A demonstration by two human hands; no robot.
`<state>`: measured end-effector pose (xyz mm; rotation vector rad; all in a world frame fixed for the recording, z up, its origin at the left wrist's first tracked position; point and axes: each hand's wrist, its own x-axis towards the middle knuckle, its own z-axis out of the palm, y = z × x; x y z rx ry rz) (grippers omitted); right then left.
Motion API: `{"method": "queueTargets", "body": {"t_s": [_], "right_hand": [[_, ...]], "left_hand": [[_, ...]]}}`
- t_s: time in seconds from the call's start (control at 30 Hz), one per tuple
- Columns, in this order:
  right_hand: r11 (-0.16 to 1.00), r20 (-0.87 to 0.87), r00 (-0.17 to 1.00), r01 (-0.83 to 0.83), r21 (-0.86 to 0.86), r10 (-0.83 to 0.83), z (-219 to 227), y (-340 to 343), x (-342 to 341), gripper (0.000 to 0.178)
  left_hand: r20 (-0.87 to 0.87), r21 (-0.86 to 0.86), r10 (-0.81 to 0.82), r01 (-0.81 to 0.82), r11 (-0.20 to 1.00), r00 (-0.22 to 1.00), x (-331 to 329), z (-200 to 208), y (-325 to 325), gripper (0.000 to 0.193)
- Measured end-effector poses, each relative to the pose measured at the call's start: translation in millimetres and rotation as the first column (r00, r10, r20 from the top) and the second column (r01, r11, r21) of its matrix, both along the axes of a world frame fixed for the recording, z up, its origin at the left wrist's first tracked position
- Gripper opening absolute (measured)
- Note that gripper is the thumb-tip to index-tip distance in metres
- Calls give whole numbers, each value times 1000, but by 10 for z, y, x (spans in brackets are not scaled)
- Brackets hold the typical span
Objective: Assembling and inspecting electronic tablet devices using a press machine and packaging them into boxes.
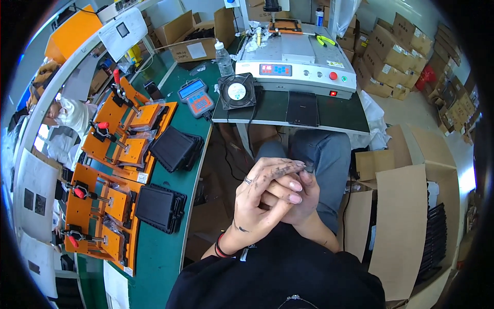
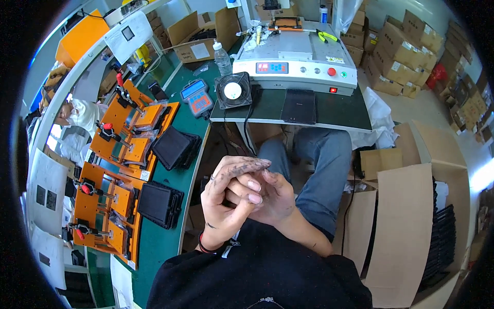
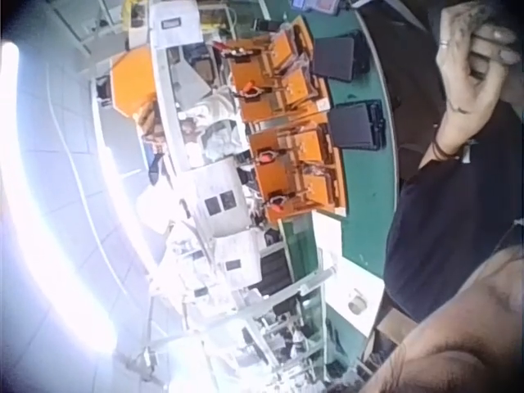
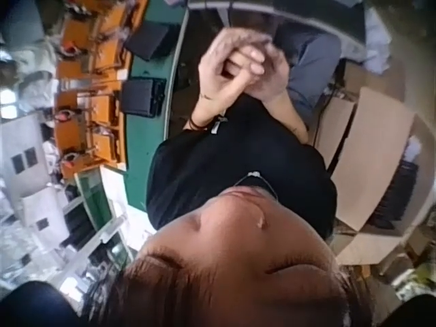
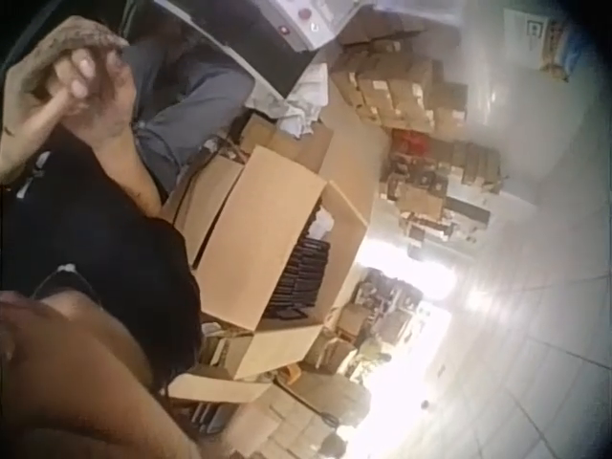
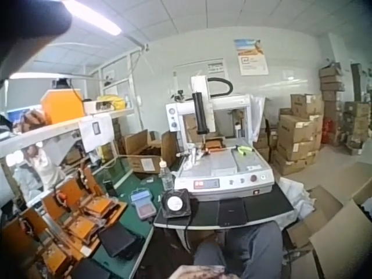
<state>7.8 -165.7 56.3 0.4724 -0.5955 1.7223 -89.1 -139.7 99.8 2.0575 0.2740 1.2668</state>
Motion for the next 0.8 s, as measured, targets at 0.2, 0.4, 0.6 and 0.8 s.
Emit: {"method": "queueTargets", "body": {"t_s": [0.2,0.4,0.6,0.8], "right_hand": [[989,-83,992,-104,-104,96,-8,215,57,28],[906,313,943,33,-422,111,-562,658,235,20],[660,941,298,676,-328,162,-2324,1010,765,23],[932,680,-642,303,-200,355,-4694,1117,821,55]], "left_hand": [[-29,-44,88,-89,995,996,60,-50,182,37],[-383,-311,280,-408,858,880,-258,-543,302,55],[-803,-230,351,-793,564,482,-1042,-1281,-37,47],[-806,-531,33,-747,399,591,-849,-1453,145,51]]}}
